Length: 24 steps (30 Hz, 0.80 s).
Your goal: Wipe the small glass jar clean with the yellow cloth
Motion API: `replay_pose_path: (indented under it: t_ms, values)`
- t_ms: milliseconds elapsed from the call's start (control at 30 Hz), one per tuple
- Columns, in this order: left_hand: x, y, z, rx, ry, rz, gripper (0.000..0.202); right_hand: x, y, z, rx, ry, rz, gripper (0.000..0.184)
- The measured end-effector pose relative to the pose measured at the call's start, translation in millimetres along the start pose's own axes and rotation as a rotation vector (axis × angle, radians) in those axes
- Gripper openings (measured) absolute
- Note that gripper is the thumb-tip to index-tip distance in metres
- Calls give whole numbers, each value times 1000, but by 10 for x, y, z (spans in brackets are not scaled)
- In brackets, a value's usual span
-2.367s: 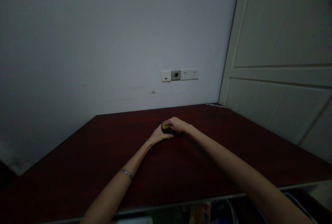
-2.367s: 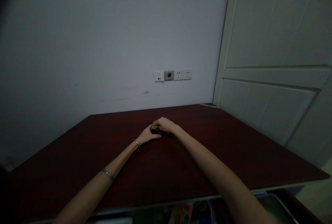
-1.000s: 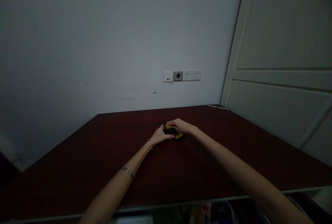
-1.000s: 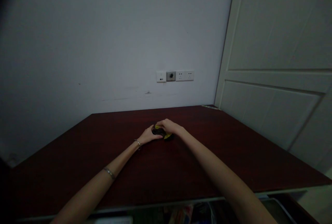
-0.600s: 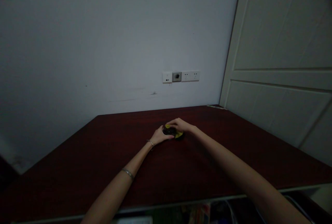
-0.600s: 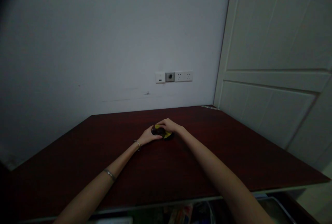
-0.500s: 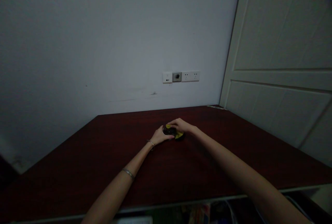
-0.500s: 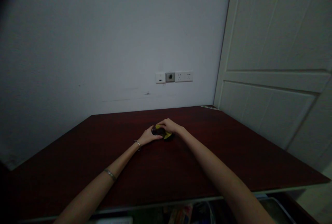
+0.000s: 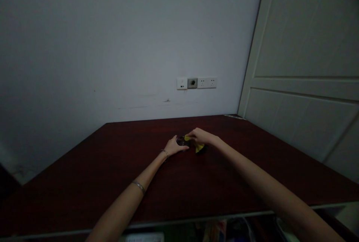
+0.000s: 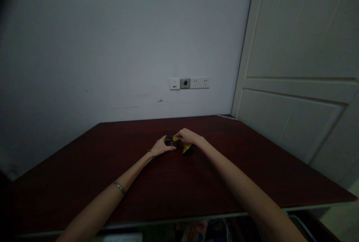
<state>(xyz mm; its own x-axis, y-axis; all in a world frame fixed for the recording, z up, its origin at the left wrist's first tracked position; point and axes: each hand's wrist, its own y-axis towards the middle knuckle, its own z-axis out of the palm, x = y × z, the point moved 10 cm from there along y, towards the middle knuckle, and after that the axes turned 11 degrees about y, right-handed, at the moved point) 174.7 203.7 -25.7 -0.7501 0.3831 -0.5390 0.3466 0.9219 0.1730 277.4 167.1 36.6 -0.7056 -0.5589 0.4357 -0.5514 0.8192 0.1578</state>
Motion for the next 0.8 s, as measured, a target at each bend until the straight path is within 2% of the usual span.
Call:
replay_pose_path:
  t_ms: [100,233,467,633,800]
  values:
    - [17,4,-3,3,15,-17,86,65,47,62,-2,-121,-9,35]
    - [8,21,2,-4,7,6,86,95,41,78,-58,-171,11,37]
    - [38,43,0,-25,29,-22,88,80,-163,105,-114,-215,51,28]
    - [2,43,3,-35,32,12,83,133,-308,154,-189,-252,32,32]
    - [45,54,22,-32,29,-9,86,59,-361,181,-184,-251,97,35]
